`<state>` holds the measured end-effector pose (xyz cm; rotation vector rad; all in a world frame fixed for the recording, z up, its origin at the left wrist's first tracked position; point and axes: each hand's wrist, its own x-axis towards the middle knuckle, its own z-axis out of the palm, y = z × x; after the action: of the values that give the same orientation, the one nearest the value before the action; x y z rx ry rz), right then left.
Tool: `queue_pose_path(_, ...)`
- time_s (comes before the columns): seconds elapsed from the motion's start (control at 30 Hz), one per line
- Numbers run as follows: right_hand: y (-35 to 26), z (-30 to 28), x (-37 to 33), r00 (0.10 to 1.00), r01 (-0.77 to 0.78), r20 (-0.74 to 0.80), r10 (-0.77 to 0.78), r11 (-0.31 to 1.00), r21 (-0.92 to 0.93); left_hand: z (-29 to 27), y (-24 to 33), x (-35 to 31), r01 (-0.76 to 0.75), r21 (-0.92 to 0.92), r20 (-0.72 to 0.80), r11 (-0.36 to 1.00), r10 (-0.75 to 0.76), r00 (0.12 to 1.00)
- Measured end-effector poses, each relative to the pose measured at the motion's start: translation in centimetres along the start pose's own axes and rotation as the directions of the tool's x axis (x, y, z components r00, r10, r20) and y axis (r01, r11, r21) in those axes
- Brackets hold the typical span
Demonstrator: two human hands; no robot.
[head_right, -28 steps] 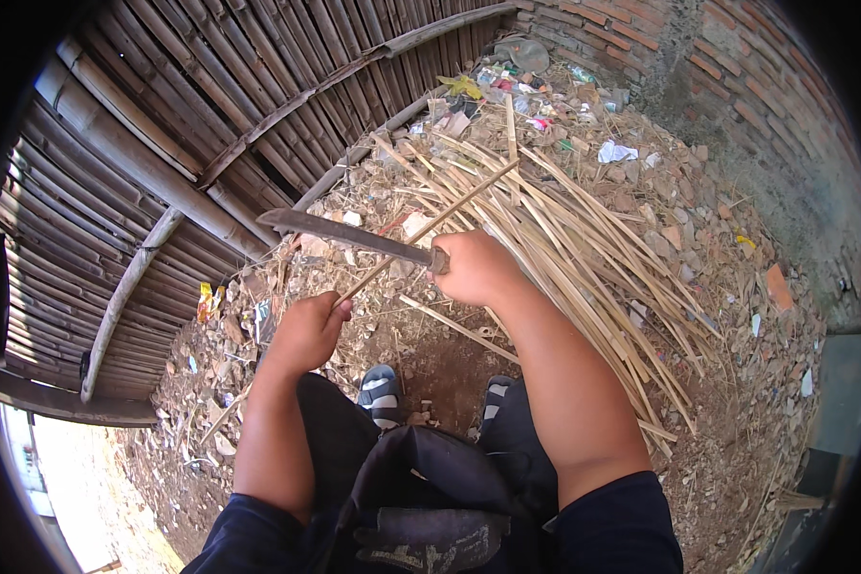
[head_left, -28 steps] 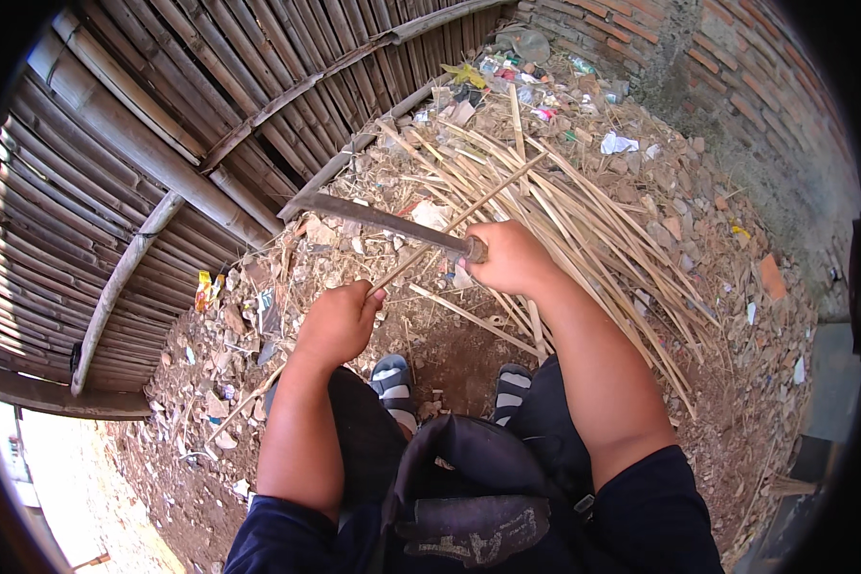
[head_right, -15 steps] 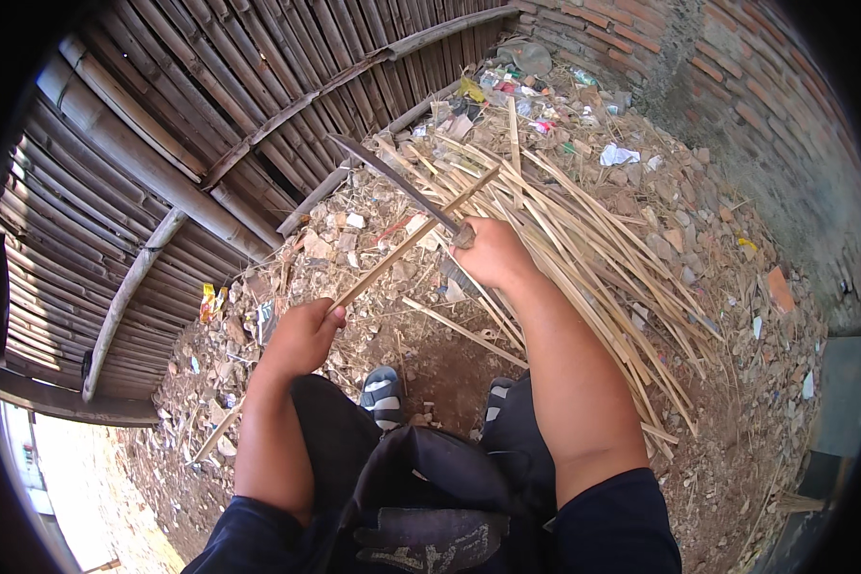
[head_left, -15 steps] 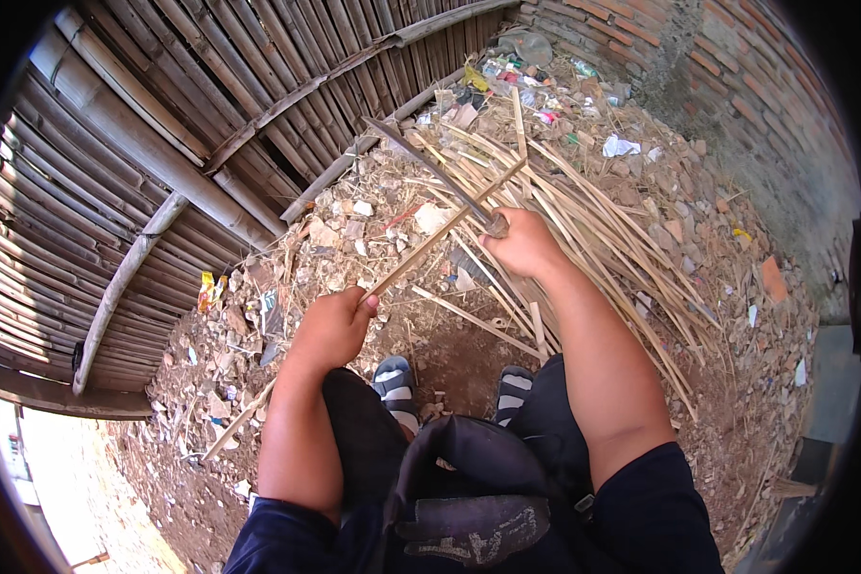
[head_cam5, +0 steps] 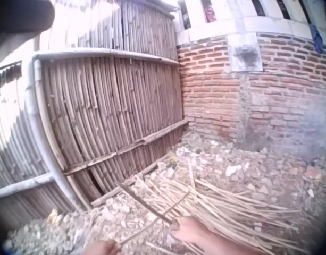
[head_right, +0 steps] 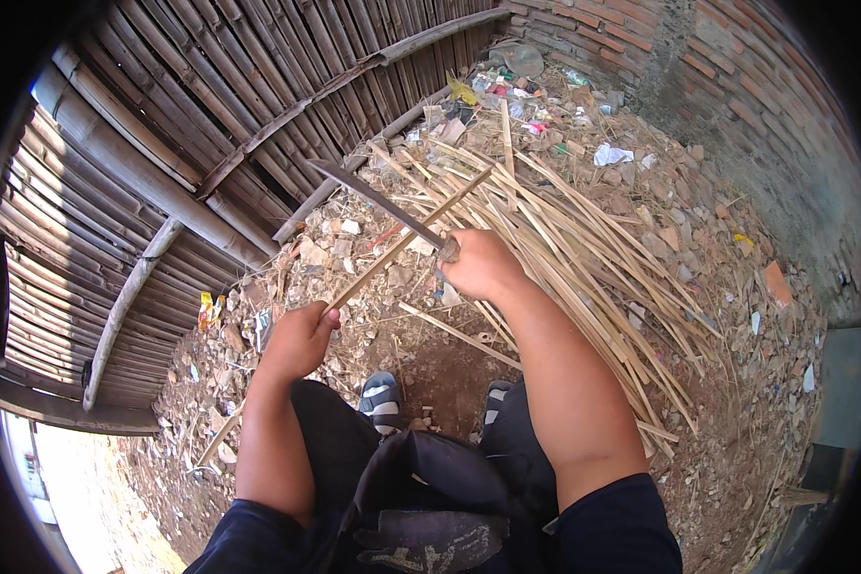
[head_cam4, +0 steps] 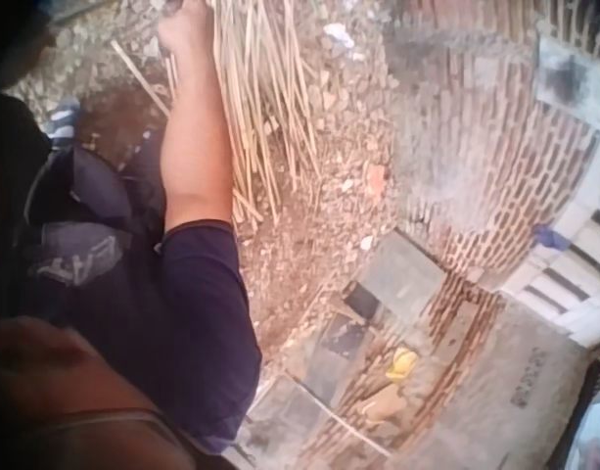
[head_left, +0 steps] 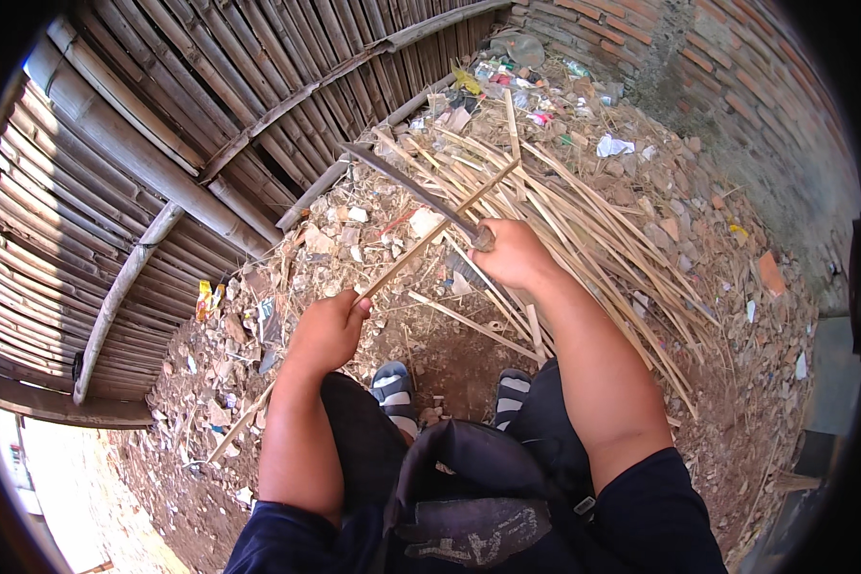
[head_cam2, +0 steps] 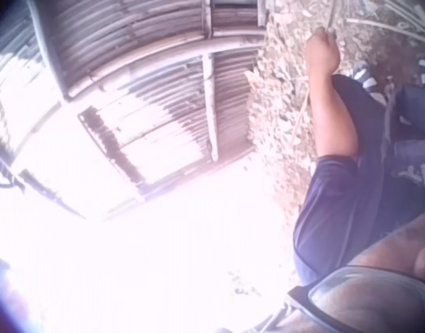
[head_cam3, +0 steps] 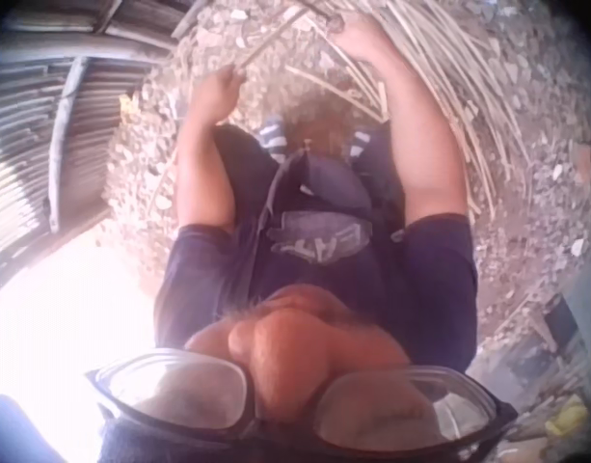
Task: The person shaves a bamboo strip with a machete while sitting over a pile of wood and debris.
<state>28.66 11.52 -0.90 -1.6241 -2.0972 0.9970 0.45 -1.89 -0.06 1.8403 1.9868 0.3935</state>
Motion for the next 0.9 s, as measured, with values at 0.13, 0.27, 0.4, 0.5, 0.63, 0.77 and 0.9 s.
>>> queue_pose_path(0.13,-3.0,0.0,-1.7,0.983,0.164,0.129,-0.13,0.938,-0.306,-0.1,0.5,-0.2,0.026,-0.002,0.017,1.0,-0.026,1.0)
queue_pose_path(0.27,1.8,-2.1,0.5,0.995,0.069,-0.073,-0.068,0.998,0.009,-0.4,0.8,-0.3,-0.047,0.052,-0.065,0.998,0.05,0.997)
queue_pose_path(0.4,2.9,-2.7,0.4,0.971,-0.003,-0.24,0.022,0.997,0.077,-0.7,1.3,-0.2,-0.005,-0.008,-0.079,1.0,0.005,0.997)
queue_pose_path(0.5,-0.4,-2.1,-1.3,0.994,-0.005,-0.107,-0.001,0.998,-0.057,-0.3,1.2,0.2,-0.023,0.027,-0.086,0.999,0.025,0.996)
queue_pose_path(0.63,-0.3,-2.1,-1.2,0.996,0.089,0.005,-0.09,0.974,-0.21,-0.3,1.3,-0.4,-0.019,0.015,-0.033,1.0,0.019,0.999)
queue_pose_path(0.77,4.0,-4.8,0.2,0.987,-0.049,-0.146,0.069,0.99,0.132,-0.4,1.4,-0.6,-0.059,0.04,-0.123,0.997,0.063,0.99)
queue_pose_path(0.9,4.4,-4.5,-0.1,0.971,-0.027,-0.237,0.04,0.998,0.057,0.3,1.6,-0.2,-0.063,0.079,-0.219,0.995,0.079,0.973)
